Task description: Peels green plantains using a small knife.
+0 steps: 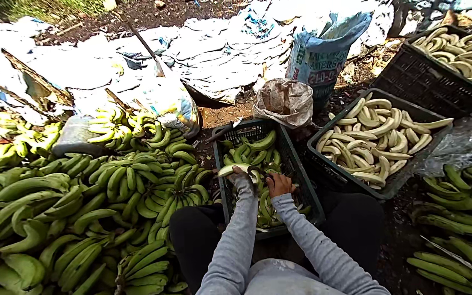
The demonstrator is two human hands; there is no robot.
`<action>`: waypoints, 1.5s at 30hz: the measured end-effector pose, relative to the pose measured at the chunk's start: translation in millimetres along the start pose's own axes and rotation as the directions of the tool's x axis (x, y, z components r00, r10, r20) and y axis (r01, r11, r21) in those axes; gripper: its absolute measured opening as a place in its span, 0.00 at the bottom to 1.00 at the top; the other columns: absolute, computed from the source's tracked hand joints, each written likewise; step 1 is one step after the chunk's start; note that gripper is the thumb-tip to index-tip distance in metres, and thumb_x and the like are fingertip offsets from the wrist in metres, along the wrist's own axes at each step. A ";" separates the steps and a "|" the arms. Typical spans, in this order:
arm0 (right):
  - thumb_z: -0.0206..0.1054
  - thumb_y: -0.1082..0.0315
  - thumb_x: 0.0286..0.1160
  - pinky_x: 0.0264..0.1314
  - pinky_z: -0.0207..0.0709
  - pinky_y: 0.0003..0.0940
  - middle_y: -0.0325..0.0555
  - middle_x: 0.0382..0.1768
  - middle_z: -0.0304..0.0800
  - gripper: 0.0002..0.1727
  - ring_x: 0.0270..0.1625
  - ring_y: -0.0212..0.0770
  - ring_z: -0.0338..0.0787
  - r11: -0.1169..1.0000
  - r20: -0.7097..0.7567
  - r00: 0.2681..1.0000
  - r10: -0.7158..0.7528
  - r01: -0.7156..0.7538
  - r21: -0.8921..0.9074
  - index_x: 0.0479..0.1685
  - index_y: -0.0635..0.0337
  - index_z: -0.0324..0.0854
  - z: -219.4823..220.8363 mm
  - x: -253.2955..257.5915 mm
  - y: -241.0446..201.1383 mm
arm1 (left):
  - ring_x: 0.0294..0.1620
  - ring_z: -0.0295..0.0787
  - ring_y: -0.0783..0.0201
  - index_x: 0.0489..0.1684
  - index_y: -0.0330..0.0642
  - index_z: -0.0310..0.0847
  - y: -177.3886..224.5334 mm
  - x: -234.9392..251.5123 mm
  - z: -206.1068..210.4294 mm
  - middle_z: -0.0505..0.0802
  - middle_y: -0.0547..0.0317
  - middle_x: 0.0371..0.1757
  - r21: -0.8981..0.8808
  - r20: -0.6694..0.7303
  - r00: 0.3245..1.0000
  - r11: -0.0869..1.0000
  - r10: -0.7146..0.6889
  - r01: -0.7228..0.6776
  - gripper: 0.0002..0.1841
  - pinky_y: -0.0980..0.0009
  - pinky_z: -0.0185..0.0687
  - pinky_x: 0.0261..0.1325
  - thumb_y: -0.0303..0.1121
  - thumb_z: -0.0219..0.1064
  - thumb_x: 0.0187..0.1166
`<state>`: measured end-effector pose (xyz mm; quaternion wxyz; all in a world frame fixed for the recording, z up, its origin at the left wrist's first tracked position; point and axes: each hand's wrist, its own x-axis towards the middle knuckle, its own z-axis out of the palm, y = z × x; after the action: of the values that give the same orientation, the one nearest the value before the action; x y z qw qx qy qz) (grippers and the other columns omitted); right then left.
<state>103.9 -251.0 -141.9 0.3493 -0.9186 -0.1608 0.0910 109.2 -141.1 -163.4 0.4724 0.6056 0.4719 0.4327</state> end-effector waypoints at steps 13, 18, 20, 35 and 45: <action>0.56 0.52 0.89 0.72 0.62 0.77 0.70 0.67 0.85 0.26 0.75 0.77 0.76 0.979 0.065 0.977 -0.203 0.200 0.045 0.77 0.57 0.81 5.4 24.0 8.6 | 0.53 0.82 0.52 0.71 0.33 0.72 22.1 13.6 -35.6 0.85 0.40 0.58 -0.178 0.478 0.711 0.735 -0.516 0.654 0.27 0.53 0.78 0.58 0.47 0.40 0.96; 0.54 0.51 0.87 0.61 0.69 0.79 0.71 0.56 0.90 0.28 0.63 0.81 0.84 0.947 -0.224 0.927 -0.302 0.319 0.043 0.63 0.65 0.89 22.6 -6.7 31.3 | 0.34 0.79 0.60 0.56 0.33 0.75 31.8 8.8 -36.8 0.83 0.49 0.38 -0.059 0.573 0.604 0.707 -0.554 0.704 0.23 0.63 0.79 0.41 0.45 0.42 0.95; 0.53 0.52 0.91 0.74 0.62 0.76 0.70 0.63 0.88 0.26 0.72 0.77 0.79 0.982 0.026 0.982 -0.188 0.189 -0.029 0.72 0.59 0.85 -4.9 9.4 9.5 | 0.38 0.80 0.63 0.60 0.33 0.75 27.2 2.4 -43.1 0.85 0.50 0.42 -0.083 0.668 0.624 0.792 -0.405 0.604 0.20 0.66 0.80 0.46 0.40 0.42 0.96; 0.45 0.44 0.95 0.84 0.59 0.71 0.63 0.77 0.81 0.32 0.83 0.64 0.75 0.914 0.313 0.868 0.387 -0.316 -0.255 0.79 0.58 0.77 -38.9 89.8 49.9 | 0.29 0.84 0.63 0.45 0.43 0.76 -2.2 10.8 -70.9 0.85 0.57 0.31 -0.408 0.824 0.552 0.543 -0.129 0.734 0.21 0.69 0.83 0.34 0.43 0.37 0.88; 0.56 0.51 0.90 0.80 0.65 0.68 0.66 0.67 0.88 0.27 0.74 0.68 0.83 0.914 0.425 0.811 -0.401 0.388 0.120 0.73 0.63 0.83 -13.7 15.0 50.9 | 0.19 0.79 0.70 0.44 0.42 0.77 19.0 7.7 -55.9 0.82 0.61 0.24 -0.015 0.666 0.493 0.651 -0.560 0.759 0.18 0.75 0.78 0.24 0.43 0.44 0.92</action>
<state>133.5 -289.9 -166.8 0.3275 -0.8154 -0.4214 0.2244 59.4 -126.4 -134.2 0.8150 0.3971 0.4173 0.0635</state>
